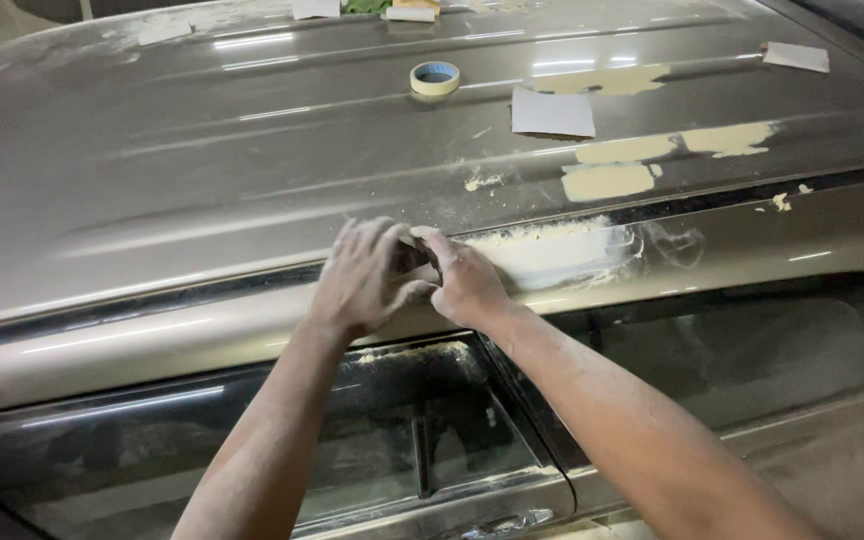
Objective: The person sands a beige car's rear roofline and spoiler area using a sanding block. They repeatedly rub the surface to smooth the filler, occasionally pausing to wipe away dust and inspect the sanded area.
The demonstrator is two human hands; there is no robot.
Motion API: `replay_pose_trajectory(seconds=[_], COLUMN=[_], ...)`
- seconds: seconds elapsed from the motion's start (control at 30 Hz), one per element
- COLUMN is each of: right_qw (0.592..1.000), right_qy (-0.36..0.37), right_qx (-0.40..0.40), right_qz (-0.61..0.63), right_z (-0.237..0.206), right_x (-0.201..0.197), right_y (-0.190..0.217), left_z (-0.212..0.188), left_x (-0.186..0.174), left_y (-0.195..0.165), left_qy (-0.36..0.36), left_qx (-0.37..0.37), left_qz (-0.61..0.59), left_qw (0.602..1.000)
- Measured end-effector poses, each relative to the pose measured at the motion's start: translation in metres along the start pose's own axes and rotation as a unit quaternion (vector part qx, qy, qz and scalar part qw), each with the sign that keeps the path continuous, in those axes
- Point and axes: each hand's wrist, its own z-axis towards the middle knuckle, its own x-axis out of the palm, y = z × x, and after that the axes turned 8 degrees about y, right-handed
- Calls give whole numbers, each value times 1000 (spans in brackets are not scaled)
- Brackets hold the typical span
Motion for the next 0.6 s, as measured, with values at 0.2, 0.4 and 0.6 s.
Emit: replay_pose_trajectory(seconds=[0.2,0.4,0.6], right_qw=[989,992,973], right_qy=[-11,-90,-164], right_qx=[-144,92,-9], right_qz=[11,19,-165], right_z=[1,5,40], right_x=[-11,-73,-91], right_y=[-15,-77,-125], left_z=[7,0,56], left_x=[9,17,39], left_y=[-10,-11,2], left_qy=[140,49,84], left_qx=[-127,-94,-156], left_qz=[-49,-20,-39], left_qw=[981,994,983])
